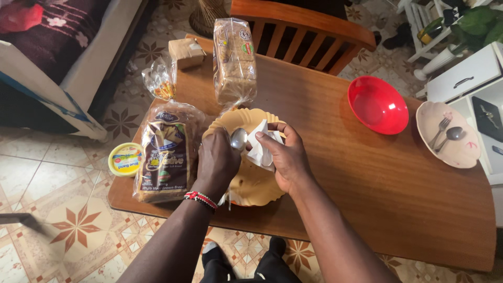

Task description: The person wipes a beige plate and a red bowl with a paper towel, then wipes a fork and several spoons. The cleaned items are placed on the table. The person handles the items one at a time and uses a paper towel throughout.

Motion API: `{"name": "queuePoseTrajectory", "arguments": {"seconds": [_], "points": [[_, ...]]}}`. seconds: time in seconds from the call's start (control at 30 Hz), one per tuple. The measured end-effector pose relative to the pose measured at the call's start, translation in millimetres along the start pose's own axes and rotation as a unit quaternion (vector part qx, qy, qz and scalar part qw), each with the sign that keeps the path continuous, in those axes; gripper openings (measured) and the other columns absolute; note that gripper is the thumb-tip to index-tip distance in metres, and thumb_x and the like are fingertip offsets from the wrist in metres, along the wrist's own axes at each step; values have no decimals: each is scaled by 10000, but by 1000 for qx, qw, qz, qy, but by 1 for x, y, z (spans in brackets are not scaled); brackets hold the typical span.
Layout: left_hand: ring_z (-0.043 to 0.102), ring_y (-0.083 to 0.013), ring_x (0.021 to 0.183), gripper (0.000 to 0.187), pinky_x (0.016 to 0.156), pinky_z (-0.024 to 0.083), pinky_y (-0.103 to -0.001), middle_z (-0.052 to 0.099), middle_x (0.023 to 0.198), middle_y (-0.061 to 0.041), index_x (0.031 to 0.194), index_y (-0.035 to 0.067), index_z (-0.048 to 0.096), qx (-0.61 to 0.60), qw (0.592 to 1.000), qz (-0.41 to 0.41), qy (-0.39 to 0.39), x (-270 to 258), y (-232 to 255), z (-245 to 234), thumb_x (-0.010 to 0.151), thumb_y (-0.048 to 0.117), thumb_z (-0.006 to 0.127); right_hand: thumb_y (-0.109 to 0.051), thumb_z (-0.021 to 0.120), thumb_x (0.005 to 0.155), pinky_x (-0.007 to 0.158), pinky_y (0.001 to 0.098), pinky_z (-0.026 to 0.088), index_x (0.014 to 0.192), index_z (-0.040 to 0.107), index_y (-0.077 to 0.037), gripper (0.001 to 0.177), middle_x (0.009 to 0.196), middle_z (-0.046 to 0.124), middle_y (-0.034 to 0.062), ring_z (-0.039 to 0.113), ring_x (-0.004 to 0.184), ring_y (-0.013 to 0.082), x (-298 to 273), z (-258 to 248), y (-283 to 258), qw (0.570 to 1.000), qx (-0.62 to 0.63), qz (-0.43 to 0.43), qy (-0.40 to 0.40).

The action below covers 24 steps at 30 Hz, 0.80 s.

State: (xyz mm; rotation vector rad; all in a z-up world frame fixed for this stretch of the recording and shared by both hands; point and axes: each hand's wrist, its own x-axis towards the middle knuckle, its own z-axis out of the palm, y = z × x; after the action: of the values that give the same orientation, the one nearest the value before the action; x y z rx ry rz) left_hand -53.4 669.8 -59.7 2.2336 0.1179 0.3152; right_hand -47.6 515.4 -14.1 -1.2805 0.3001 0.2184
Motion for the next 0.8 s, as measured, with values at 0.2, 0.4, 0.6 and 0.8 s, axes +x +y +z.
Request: {"name": "queuePoseTrajectory", "arguments": {"seconds": [0.2, 0.4, 0.6, 0.8], "points": [[648, -519, 876, 291, 754, 522, -590, 688, 900, -288, 894, -20, 634, -27, 999, -7, 25, 4, -7, -5, 795, 193, 805, -84, 746, 848, 709, 416, 649, 1215, 530, -57, 427, 1066, 703, 150, 751, 853, 240, 4, 9, 0, 1000, -9, -8, -4], [701, -444, 894, 249, 819, 550, -525, 722, 870, -245, 893, 9, 733, -38, 996, -80, -27, 13, 4, -29, 767, 208, 812, -100, 766, 835, 705, 421, 655, 1211, 544, -81, 436, 1063, 701, 130, 738, 855, 222, 7, 20, 6, 1000, -27, 8, -2], [802, -243, 735, 287, 703, 590, -359, 798, 783, -153, 878, -37, 765, -173, 974, -132, -69, 18, 25, -58, 886, 249, 748, -102, 748, 853, 720, 406, 655, 1208, 565, -95, 400, 1040, 722, 100, 742, 876, 202, 10, 28, 5, 1000, -15, 2, -4], [649, -112, 659, 318, 540, 529, -245, 720, 798, -37, 1216, 25, 645, -547, 800, -226, -97, 29, 42, -52, 929, 157, 677, -86, 727, 906, 721, 376, 635, 1226, 609, -67, 341, 1035, 729, 106, 732, 874, 191, 8, 44, -11, 996, 51, -74, -20]]}}
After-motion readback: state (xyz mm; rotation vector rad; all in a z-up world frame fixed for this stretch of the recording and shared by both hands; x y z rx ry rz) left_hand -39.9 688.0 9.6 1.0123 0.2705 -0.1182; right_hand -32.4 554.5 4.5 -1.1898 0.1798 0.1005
